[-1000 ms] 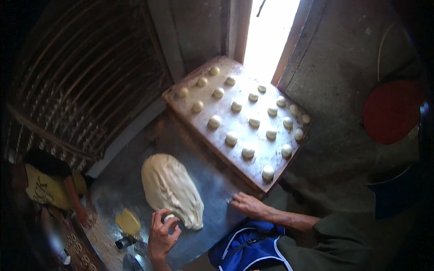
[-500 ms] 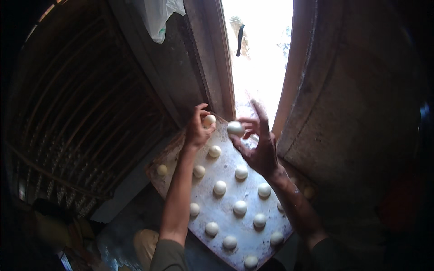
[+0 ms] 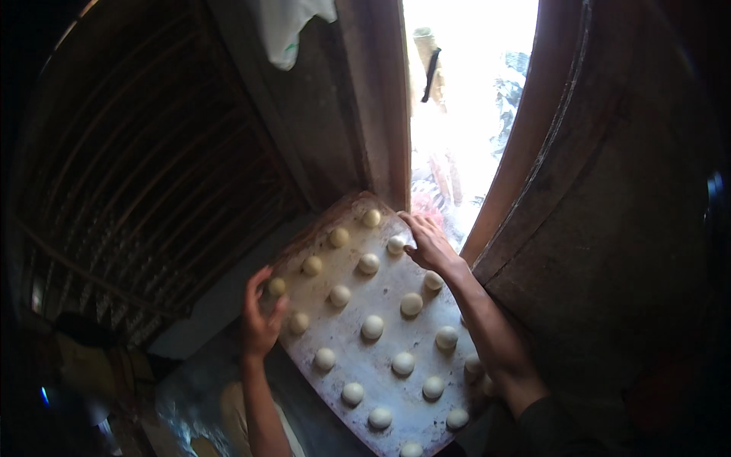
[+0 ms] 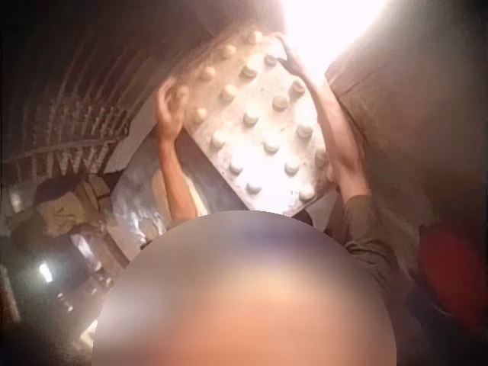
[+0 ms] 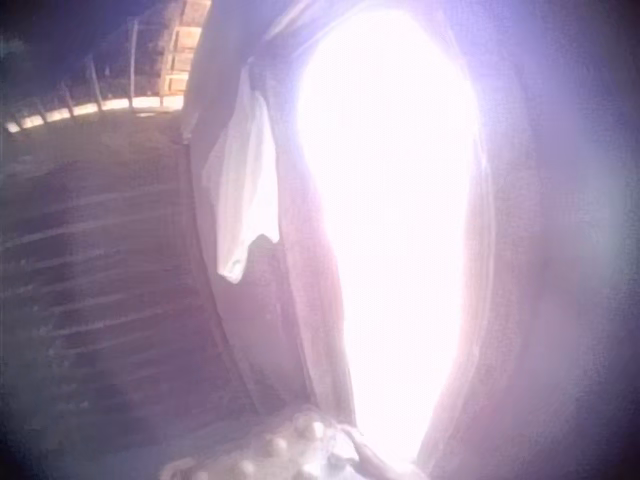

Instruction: The person tears small pieces of dough from a large mass on a metal table, rolls them into balls by hand, and places them onto a wooden board. Another person is visible in the background working with dough as well.

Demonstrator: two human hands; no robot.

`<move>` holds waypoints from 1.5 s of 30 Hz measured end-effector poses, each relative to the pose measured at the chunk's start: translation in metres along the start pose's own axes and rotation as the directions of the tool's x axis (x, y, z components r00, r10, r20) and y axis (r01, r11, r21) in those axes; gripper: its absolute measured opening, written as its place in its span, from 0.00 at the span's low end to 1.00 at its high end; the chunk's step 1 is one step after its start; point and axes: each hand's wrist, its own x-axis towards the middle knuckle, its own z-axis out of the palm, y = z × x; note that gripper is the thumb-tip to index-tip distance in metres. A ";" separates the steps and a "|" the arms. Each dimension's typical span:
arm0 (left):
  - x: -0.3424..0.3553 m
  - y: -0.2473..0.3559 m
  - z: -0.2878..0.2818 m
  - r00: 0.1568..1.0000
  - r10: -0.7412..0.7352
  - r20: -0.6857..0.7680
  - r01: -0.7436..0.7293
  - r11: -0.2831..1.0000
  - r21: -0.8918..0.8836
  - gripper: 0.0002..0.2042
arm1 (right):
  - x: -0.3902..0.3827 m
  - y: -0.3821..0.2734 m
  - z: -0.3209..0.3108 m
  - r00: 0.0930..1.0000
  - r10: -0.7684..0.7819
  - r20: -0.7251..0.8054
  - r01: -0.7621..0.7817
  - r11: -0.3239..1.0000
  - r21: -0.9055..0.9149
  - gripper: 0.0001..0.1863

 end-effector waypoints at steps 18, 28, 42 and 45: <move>-0.508 -0.013 -0.124 0.932 -0.350 0.097 0.309 0.904 0.295 0.14 | -0.431 -0.432 0.161 0.773 -0.399 0.492 0.161 0.875 0.456 0.18; -0.544 -0.068 -0.131 0.971 -0.211 0.117 0.162 0.930 0.330 0.16 | -0.409 -0.454 0.044 0.316 -0.716 0.623 -0.498 0.433 0.751 0.11; -0.545 -0.076 -0.122 0.984 -0.173 0.047 0.147 0.928 0.343 0.14 | -0.443 -0.372 0.225 0.990 -0.137 -0.028 0.138 0.990 0.024 0.22; -0.545 -0.075 -0.122 0.980 -0.192 0.050 0.165 0.930 0.328 0.14 | -0.468 -0.333 0.177 0.955 -0.165 0.246 0.102 0.963 0.249 0.20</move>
